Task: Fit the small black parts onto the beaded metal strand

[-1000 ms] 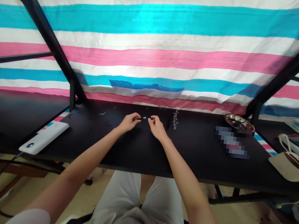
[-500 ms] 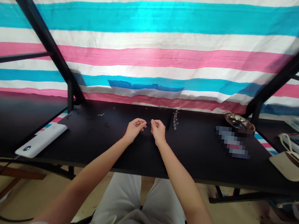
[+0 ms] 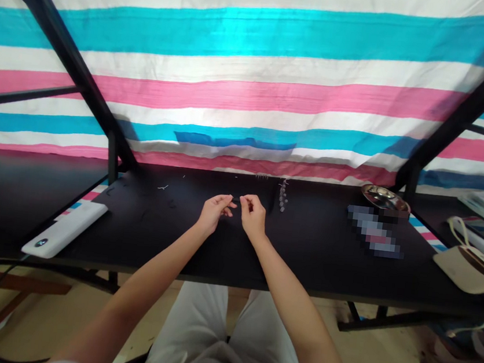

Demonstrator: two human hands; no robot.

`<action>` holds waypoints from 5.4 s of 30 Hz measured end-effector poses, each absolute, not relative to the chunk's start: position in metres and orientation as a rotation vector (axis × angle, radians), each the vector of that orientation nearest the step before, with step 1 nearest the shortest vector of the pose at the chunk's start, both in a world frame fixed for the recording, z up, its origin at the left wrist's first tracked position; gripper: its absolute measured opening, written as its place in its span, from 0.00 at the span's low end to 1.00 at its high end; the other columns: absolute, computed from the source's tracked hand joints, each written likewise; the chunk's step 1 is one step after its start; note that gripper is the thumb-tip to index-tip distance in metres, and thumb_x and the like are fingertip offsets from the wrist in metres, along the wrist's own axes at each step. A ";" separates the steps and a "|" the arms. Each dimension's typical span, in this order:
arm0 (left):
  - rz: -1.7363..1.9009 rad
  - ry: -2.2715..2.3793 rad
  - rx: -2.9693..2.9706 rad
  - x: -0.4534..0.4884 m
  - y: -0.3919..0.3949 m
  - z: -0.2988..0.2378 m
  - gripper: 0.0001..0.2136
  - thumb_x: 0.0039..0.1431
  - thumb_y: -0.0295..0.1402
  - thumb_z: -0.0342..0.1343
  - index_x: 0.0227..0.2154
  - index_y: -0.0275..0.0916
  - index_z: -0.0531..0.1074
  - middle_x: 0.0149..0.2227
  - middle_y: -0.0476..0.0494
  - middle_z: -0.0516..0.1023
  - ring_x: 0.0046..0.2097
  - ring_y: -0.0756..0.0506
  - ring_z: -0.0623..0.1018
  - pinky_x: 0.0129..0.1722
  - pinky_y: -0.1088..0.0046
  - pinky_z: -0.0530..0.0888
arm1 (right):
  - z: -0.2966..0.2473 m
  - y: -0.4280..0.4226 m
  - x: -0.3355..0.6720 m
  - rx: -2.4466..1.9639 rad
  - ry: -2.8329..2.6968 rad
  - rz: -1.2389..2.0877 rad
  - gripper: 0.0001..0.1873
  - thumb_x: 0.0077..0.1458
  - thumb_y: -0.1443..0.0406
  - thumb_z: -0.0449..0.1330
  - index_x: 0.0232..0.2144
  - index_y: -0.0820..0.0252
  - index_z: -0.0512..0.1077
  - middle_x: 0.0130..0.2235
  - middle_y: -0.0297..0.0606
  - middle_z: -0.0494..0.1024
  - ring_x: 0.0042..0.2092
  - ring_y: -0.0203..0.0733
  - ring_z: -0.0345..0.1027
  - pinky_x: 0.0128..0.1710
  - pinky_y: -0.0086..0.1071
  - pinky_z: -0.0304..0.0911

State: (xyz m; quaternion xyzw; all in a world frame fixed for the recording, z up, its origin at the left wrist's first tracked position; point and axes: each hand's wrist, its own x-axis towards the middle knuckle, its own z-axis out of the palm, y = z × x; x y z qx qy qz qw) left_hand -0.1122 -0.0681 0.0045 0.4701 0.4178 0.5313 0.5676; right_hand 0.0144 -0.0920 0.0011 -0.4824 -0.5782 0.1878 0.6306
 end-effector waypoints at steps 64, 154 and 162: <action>1.492 1.077 1.058 -0.135 -0.051 0.009 0.19 0.42 0.41 0.61 0.33 0.36 0.63 0.26 0.46 0.77 0.15 0.56 0.66 0.14 0.81 0.57 | -0.005 -0.082 0.027 -1.240 -1.780 0.308 0.12 0.53 0.62 0.54 0.37 0.60 0.73 0.31 0.38 0.73 0.29 0.35 0.65 0.34 0.31 0.62; 1.192 1.051 2.192 -0.035 -0.070 -0.006 0.11 0.61 0.36 0.45 0.43 0.39 0.67 0.37 0.46 0.74 0.35 0.52 0.75 0.38 0.77 0.70 | -0.008 -0.102 0.129 -1.797 -2.112 0.056 0.10 0.58 0.61 0.48 0.35 0.56 0.68 0.34 0.38 0.76 0.31 0.38 0.68 0.27 0.28 0.52; 1.195 1.013 2.294 -0.035 -0.078 0.001 0.12 0.61 0.37 0.45 0.42 0.40 0.69 0.37 0.46 0.76 0.34 0.51 0.75 0.38 0.77 0.72 | -0.004 -0.107 0.119 -1.764 -2.148 0.028 0.11 0.58 0.60 0.47 0.35 0.56 0.67 0.33 0.39 0.76 0.32 0.40 0.69 0.27 0.28 0.53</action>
